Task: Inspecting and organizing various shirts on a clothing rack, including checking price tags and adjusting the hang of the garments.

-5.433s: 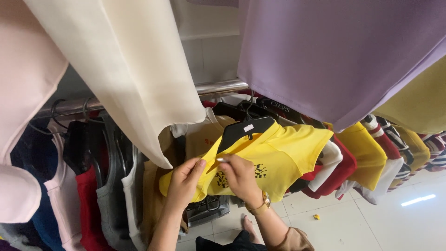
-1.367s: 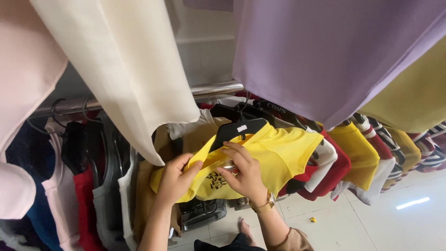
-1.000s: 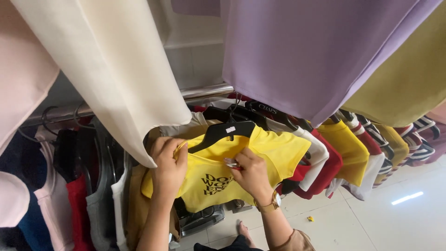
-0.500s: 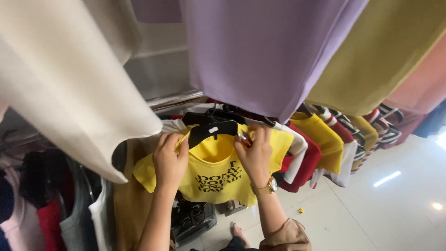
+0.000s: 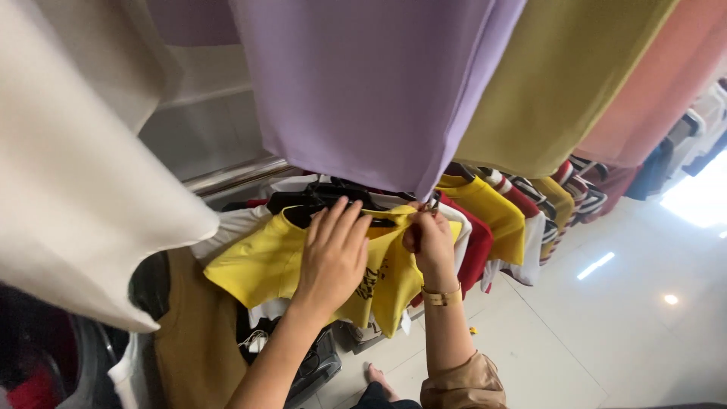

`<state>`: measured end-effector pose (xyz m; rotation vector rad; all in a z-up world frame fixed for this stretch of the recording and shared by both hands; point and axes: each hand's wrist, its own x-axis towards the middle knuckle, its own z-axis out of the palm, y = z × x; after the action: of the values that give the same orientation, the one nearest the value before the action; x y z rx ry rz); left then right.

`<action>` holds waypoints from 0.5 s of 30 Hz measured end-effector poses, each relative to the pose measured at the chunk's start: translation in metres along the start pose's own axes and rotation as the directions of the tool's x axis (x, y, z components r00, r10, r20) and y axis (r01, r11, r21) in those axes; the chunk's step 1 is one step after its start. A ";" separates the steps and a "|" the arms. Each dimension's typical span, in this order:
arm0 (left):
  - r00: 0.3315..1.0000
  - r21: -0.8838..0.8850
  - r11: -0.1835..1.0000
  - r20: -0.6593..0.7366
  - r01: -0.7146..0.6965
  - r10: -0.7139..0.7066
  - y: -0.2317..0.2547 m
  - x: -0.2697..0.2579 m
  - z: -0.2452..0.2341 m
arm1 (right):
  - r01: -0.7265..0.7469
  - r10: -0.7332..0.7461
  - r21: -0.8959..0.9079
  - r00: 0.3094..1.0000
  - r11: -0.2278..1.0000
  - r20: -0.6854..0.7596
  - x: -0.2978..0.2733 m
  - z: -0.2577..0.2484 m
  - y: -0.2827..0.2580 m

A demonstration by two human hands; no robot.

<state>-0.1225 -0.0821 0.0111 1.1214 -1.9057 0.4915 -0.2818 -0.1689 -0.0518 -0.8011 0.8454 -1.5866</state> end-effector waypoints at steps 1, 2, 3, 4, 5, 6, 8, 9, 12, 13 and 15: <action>1.000 -0.010 1.000 0.001 -0.007 0.007 0.002 0.006 0.005 | 0.006 -0.006 0.000 1.000 1.000 -0.011 -0.002 -0.003 -0.009; 0.999 -0.025 0.998 -0.007 -0.049 0.049 0.005 0.012 0.010 | -0.093 0.092 0.076 0.996 0.993 0.019 -0.003 -0.007 -0.018; 0.996 -0.040 0.995 -0.017 -0.091 0.091 0.008 0.017 0.015 | -0.192 0.186 0.150 0.981 0.970 0.055 -0.006 -0.011 -0.027; 0.995 -0.050 0.994 -0.017 -0.099 0.098 0.009 0.019 0.026 | -0.184 0.179 0.151 0.983 0.971 0.045 -0.006 -0.019 -0.028; 0.993 -0.058 0.992 0.000 -0.114 0.114 0.009 0.022 0.039 | -0.191 0.173 0.203 0.979 0.960 0.106 -0.005 -0.027 -0.030; 0.991 -0.066 0.990 0.017 -0.129 0.130 0.009 0.026 0.051 | -0.200 0.161 0.254 0.973 0.946 0.167 -0.003 -0.034 -0.032; 0.985 -0.139 0.983 0.113 -0.118 0.134 0.011 0.031 0.073 | -0.183 0.149 0.249 0.978 0.951 0.148 -0.012 -0.033 -0.041; 0.969 -0.196 0.976 0.204 -0.099 0.139 0.012 0.034 0.084 | -0.170 0.138 0.243 0.980 0.955 0.143 -0.017 -0.031 -0.045; 0.922 -0.398 0.913 0.379 0.085 0.080 0.008 0.047 0.084 | -0.096 0.107 0.154 0.992 0.983 -0.063 -0.016 -0.044 -0.048; 0.920 -0.400 0.913 0.381 0.081 0.086 0.012 0.053 0.071 | -0.093 0.105 0.158 0.992 0.983 -0.068 -0.020 -0.044 -0.054; 0.846 -0.576 0.696 0.525 0.429 -0.087 0.017 0.062 0.046 | 0.045 -0.043 -0.056 0.999 0.997 0.031 -0.028 -0.041 -0.064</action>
<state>-0.1737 -0.1369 0.0379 1.0228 -1.9952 -0.6824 -0.3444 -0.1285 -0.0200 -0.8871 0.8594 -1.5909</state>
